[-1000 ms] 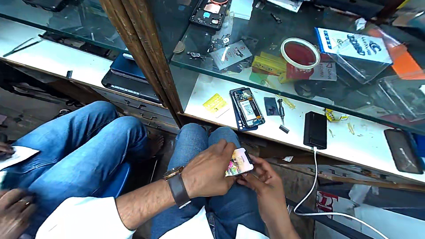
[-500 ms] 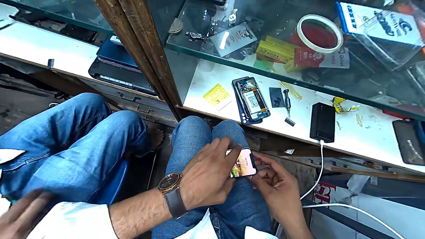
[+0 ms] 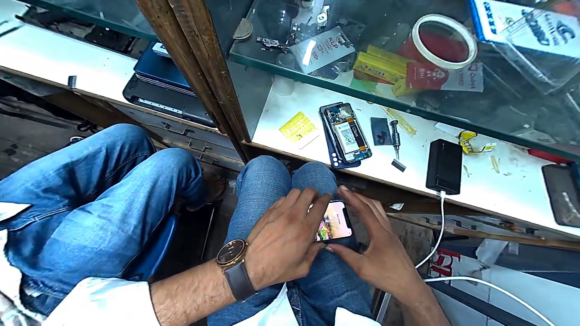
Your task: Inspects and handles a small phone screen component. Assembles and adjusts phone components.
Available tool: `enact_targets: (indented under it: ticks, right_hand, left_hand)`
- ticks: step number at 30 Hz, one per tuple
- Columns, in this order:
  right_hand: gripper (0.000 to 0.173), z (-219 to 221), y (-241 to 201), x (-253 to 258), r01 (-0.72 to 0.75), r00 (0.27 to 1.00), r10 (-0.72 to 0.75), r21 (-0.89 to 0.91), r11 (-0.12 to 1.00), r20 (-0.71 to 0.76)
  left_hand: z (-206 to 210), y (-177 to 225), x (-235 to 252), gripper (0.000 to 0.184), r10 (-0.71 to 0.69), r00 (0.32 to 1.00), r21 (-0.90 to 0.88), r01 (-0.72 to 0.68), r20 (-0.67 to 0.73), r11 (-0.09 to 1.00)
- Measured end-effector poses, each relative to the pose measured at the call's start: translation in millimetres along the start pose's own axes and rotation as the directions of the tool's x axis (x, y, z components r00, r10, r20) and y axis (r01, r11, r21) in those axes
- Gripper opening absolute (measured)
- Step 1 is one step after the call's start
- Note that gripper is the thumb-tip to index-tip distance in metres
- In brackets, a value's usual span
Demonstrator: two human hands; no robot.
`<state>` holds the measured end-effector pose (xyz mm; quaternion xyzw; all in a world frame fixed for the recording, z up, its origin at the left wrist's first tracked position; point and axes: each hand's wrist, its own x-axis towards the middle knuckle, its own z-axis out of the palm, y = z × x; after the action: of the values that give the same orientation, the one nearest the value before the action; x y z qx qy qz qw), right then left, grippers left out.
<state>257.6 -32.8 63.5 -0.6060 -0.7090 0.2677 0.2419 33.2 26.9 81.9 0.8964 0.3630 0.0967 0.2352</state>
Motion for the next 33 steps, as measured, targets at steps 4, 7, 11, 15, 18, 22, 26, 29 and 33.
enact_targets:
  ticks: [4,7,11,15,18,22,26,29,33]
  right_hand:
    - [0.091,3,3,11,0.111,0.994,-0.111,0.001,0.994,0.009]
    - [0.090,2,5,13,0.144,0.989,-0.144,-0.005,0.990,0.015]
    - [0.088,3,7,15,0.166,0.986,-0.166,-0.007,0.986,0.006]
    - [0.086,0,8,18,0.198,0.980,-0.197,-0.018,0.980,0.039]
    - [0.083,1,9,21,0.237,0.970,-0.237,0.016,0.971,0.051]
    - [0.084,1,10,25,0.291,0.953,-0.293,0.031,0.956,0.074]
    - [0.083,1,11,29,0.318,0.944,-0.319,0.028,0.948,0.087]
    - [0.085,0,10,30,0.313,0.944,-0.314,0.022,0.949,0.099]
    - [0.087,0,9,32,0.328,0.939,-0.327,0.006,0.945,0.104]
  left_hand:
    - [5,1,-5,0.064,-0.010,0.997,-0.009,0.009,-0.072,1.000]
    - [8,1,-8,0.064,-0.017,0.996,-0.006,0.017,-0.090,1.000]
    - [10,-2,-17,0.061,-0.017,0.994,-0.001,0.017,-0.103,1.000]
    - [16,-5,-25,0.054,0.011,0.983,-0.004,-0.012,-0.182,1.000]
    - [21,-7,-28,0.050,0.033,0.971,-0.015,-0.037,-0.238,0.999]
    - [24,-9,-30,0.043,0.069,0.960,-0.011,-0.074,-0.270,0.997]
    - [22,-14,-30,0.038,0.110,0.953,0.003,-0.114,-0.284,0.993]
    - [20,-17,-29,0.042,0.105,0.959,-0.001,-0.110,-0.264,0.994]
    - [19,-20,-28,0.046,0.103,0.955,-0.041,-0.119,-0.279,0.992]
